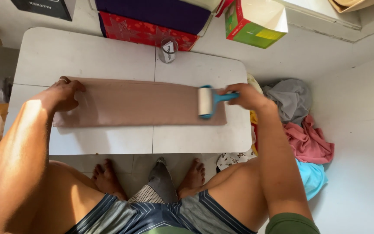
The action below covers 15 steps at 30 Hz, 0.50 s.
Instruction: The person folds a piece of light brown fabric on a white table using a lint roller to smooth it out. After folding the fabric into a compact square, the person places it into a clear plastic bag and seals it.
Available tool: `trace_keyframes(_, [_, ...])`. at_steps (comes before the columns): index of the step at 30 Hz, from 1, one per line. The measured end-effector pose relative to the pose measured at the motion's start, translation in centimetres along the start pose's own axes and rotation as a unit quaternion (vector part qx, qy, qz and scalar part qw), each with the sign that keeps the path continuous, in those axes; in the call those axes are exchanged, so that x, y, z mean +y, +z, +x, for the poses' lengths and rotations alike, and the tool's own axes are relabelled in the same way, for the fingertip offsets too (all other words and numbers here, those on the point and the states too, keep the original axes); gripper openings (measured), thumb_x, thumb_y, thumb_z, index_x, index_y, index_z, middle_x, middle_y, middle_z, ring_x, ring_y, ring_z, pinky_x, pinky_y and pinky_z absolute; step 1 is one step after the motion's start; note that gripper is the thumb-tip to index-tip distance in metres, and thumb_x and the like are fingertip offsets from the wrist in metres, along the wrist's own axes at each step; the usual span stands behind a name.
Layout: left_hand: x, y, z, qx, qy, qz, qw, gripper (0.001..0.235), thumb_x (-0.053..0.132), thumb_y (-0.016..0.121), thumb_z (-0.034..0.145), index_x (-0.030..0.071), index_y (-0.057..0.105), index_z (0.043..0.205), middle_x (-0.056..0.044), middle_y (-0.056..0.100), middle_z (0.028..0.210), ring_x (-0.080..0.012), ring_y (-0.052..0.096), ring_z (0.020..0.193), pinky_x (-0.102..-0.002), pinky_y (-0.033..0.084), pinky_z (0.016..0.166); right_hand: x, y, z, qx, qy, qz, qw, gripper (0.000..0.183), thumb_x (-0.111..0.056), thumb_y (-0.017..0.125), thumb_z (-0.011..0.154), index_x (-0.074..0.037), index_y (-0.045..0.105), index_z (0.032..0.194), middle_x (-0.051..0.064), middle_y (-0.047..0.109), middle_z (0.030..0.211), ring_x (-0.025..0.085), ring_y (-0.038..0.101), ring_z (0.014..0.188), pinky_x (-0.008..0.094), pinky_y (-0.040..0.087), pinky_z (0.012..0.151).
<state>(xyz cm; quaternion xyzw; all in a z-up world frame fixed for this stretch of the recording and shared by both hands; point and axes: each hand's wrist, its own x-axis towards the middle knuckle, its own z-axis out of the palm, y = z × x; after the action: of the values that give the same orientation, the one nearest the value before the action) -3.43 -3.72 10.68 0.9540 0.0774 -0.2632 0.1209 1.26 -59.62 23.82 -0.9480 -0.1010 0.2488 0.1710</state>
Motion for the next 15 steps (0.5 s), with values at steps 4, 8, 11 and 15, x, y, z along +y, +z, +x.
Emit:
trace_keyframes(4, [0.2,-0.3,-0.5,-0.002,-0.007,0.0,1.0,0.07,-0.008,0.061,0.081,0.027,0.063,0.141,-0.007,0.052,0.148,-0.0336,0.065,0.121,-0.048,0.057,0.102,3.4,-1.8,-1.1,-0.003,0.086,0.017,0.996,0.04,0.001,0.078,0.081,-0.021,0.08,0.114,0.003,0.065,0.093,0.018,0.054,0.083,0.032,0.046,0.078])
trace_keyframes(8, [0.0,-0.2,0.0,-0.009,0.0,0.0,1.0,0.07,-0.007,0.063,0.079,0.027,0.063,0.141,-0.007,0.052,0.146,-0.0334,0.068,0.113,-0.045,0.058,0.098,2.5,-0.1,0.2,0.017,-0.037,0.02,0.999,0.044,0.0,0.077,0.08,-0.016,0.075,0.12,0.001,0.068,0.087,0.016,0.053,0.073,0.031,0.046,0.07])
trace_keyframes(11, [-0.2,-0.1,0.1,-0.009,-0.003,0.013,1.0,0.068,-0.004,0.067,0.081,0.028,0.064,0.14,-0.005,0.051,0.15,-0.0342,0.07,0.114,-0.046,0.059,0.099,-2.1,1.8,0.9,0.042,-0.095,0.008,0.995,0.053,0.003,0.072,0.08,-0.023,0.073,0.126,0.002,0.071,0.109,0.021,0.061,0.085,0.034,0.05,0.082])
trace_keyframes(15, [-0.3,0.1,0.8,0.003,-0.001,0.013,1.0,0.065,-0.001,0.069,0.081,0.027,0.065,0.14,-0.008,0.054,0.147,-0.0362,0.072,0.108,-0.047,0.061,0.096,-0.5,1.6,1.6,0.048,-0.082,0.013,0.995,0.052,0.001,0.074,0.078,-0.023,0.075,0.124,0.004,0.071,0.108,0.023,0.06,0.085,0.034,0.05,0.081])
